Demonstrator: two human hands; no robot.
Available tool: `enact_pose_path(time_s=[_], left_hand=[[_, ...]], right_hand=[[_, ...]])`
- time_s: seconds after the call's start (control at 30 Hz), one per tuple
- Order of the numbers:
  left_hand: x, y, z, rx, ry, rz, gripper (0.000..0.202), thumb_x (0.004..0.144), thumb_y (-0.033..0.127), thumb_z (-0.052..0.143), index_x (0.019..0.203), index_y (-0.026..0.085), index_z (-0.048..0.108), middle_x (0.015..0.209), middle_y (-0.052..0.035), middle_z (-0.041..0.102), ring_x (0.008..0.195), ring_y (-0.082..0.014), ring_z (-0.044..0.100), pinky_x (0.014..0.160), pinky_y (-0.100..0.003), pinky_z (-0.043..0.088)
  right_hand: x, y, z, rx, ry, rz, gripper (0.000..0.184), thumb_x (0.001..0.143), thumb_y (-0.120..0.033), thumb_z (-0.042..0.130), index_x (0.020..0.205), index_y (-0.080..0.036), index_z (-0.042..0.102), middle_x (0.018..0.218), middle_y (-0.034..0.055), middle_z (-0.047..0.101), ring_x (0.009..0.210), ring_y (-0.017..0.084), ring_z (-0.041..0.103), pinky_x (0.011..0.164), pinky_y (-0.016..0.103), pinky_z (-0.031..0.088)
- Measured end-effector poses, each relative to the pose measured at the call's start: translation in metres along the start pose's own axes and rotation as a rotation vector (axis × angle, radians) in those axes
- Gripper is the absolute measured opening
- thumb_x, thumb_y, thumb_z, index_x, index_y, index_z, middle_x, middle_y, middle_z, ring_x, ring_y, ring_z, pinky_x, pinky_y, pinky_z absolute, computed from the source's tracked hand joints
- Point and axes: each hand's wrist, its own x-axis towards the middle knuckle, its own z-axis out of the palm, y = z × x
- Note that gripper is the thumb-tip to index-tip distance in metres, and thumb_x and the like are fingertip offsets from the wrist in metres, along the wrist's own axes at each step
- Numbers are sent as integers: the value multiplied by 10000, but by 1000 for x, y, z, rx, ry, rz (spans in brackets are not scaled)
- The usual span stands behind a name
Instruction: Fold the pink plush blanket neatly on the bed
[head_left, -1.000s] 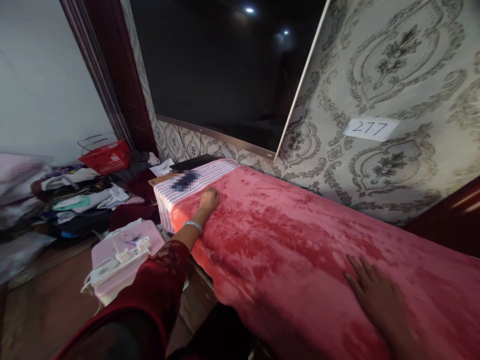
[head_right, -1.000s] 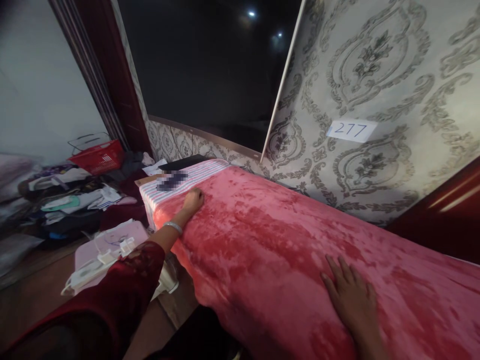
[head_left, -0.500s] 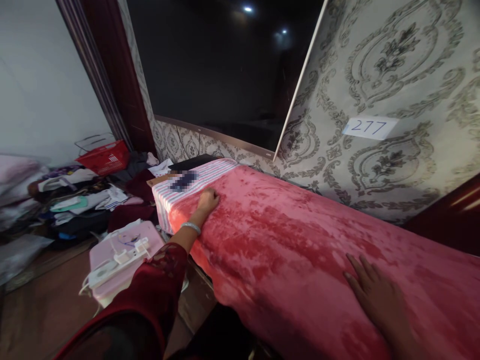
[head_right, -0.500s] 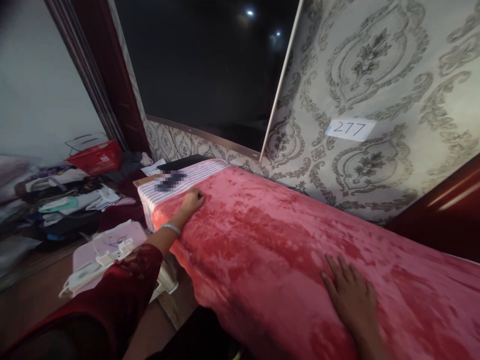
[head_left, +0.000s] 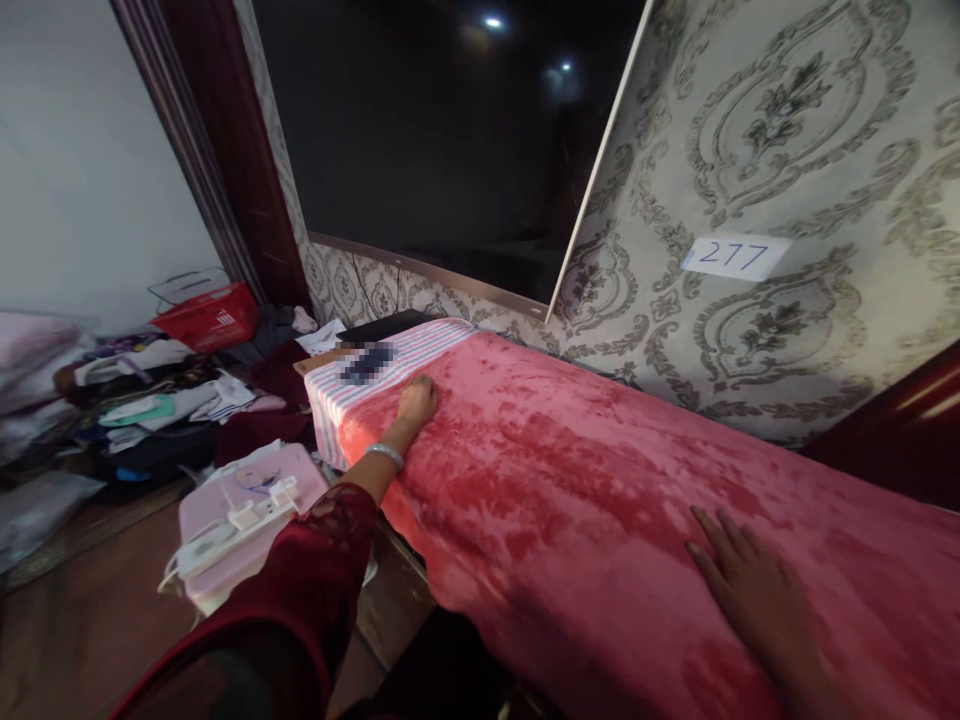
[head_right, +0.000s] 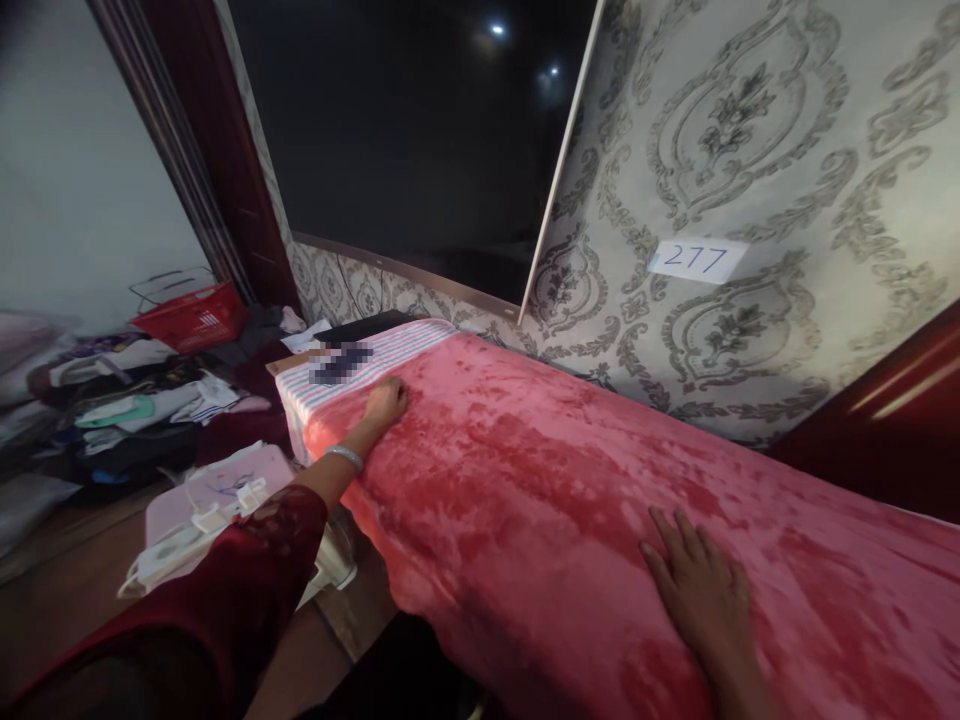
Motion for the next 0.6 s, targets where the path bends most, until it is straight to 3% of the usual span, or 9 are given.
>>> enact_pose_path(time_s=[0.27, 0.4, 0.6], left_hand=[[2, -6, -1, -20, 28, -99, 199, 915, 134, 490, 988, 151, 674, 972, -124, 733, 896, -239, 685, 790, -315, 496], [2, -6, 0, -21, 22, -61, 167, 900, 171, 561, 1026, 162, 669, 1033, -118, 729, 955, -239, 677, 841, -314, 504], [5, -5, 4, -5, -12, 15, 117, 873, 151, 580, 895, 166, 694, 1071, -145, 708, 1037, -260, 659, 925, -334, 502]], right_hand=[[0, 0, 0, -1, -13, -3, 738, 959, -589, 176, 1564, -262, 445, 1656, 83, 365, 1495, 366, 354, 1145, 653, 333], [2, 1, -1, -18, -19, -15, 719, 965, -569, 198, 1556, -253, 458, 1645, 95, 384, 1489, 370, 363, 1135, 646, 350], [0, -7, -11, -44, -16, -13, 684, 994, -539, 190, 1547, -252, 471, 1631, 97, 411, 1474, 355, 386, 1131, 632, 359]])
